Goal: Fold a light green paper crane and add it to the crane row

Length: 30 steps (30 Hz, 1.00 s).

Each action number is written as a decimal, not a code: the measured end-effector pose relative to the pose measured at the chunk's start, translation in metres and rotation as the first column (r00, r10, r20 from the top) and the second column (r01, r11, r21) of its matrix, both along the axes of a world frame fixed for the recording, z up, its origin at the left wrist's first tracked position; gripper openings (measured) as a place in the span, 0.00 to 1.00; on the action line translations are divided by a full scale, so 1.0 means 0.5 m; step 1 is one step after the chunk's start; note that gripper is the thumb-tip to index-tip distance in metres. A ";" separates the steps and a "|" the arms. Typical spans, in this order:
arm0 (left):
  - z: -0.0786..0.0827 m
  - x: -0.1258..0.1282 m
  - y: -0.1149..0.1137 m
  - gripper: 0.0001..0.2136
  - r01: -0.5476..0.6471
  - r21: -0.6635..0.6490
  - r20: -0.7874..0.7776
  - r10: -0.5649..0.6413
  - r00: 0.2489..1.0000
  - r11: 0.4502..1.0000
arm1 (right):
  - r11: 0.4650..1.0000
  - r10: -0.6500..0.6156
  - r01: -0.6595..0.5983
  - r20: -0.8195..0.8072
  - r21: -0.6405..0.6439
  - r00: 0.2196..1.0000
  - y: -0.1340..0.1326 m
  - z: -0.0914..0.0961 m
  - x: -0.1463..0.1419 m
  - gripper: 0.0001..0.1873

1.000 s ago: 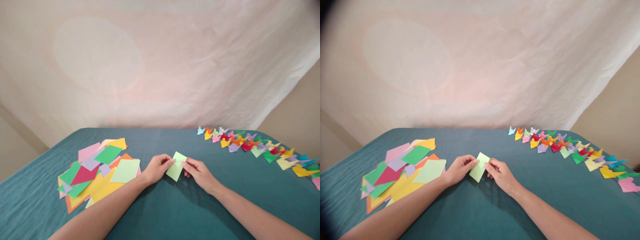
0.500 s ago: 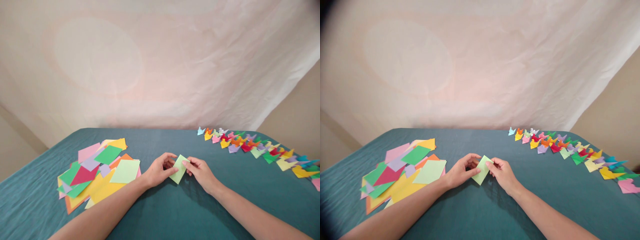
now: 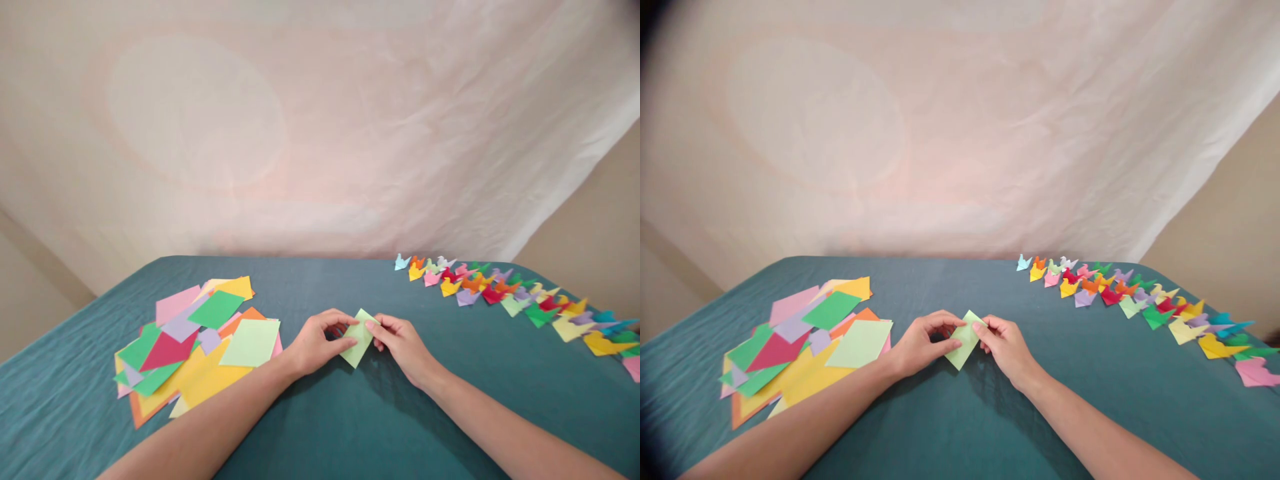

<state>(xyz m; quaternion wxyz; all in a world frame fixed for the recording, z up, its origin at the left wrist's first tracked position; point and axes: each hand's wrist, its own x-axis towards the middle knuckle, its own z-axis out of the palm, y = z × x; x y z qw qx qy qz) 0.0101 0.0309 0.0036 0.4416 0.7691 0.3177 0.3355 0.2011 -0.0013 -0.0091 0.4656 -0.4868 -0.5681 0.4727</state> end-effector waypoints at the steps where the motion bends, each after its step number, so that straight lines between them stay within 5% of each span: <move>1: -0.001 -0.001 0.002 0.13 -0.005 -0.005 -0.002 0.005 1.000 1.000 | 1.000 0.011 -0.011 -0.001 -0.003 1.000 0.000 0.000 0.000 0.17; 13: -0.015 -0.005 0.018 0.17 0.016 -0.387 0.213 0.073 0.974 0.922 | 0.995 -0.075 0.088 -0.225 0.050 0.971 -0.006 0.001 -0.006 0.12; 30: -0.013 -0.010 0.020 0.19 0.085 -0.250 0.084 -0.065 0.994 0.964 | 0.974 -0.189 0.191 -0.022 0.122 0.982 -0.002 -0.003 -0.003 0.10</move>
